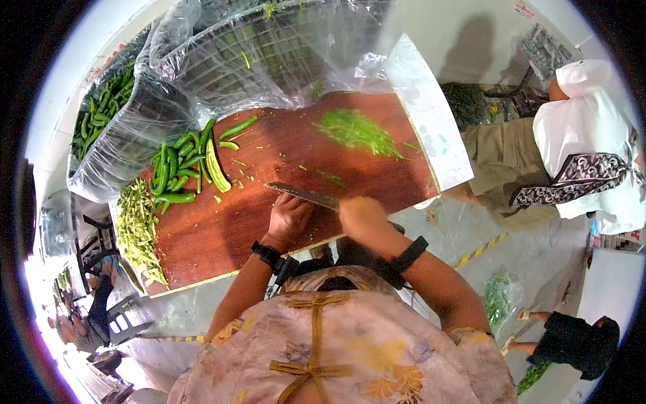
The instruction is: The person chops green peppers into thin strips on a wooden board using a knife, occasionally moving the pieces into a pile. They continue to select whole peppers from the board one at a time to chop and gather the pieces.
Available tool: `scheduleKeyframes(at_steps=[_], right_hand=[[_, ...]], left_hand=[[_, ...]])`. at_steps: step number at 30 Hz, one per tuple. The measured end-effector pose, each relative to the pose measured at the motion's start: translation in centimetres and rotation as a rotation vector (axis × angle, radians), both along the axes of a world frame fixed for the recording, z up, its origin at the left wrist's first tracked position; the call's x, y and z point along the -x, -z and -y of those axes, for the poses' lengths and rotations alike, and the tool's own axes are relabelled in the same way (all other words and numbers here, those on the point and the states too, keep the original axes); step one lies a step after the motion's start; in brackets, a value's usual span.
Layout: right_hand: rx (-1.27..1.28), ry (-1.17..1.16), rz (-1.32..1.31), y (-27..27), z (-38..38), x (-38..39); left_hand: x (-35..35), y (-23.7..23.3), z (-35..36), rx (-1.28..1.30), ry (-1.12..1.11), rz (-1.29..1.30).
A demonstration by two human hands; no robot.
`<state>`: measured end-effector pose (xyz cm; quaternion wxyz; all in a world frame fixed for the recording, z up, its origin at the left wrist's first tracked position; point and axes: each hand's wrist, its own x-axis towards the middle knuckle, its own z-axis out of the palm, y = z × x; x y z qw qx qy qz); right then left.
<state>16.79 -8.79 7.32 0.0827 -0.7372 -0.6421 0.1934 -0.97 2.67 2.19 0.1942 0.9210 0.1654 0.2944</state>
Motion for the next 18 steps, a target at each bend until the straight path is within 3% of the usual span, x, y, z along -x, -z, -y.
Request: scheduleKeyframes(at_steps=[18], right_hand=[[0.193, -0.078, -0.006, -1.4, -1.8, -0.8]], left_hand=[[0.0, 0.5, -0.2, 0.009, -0.012, -0.003]])
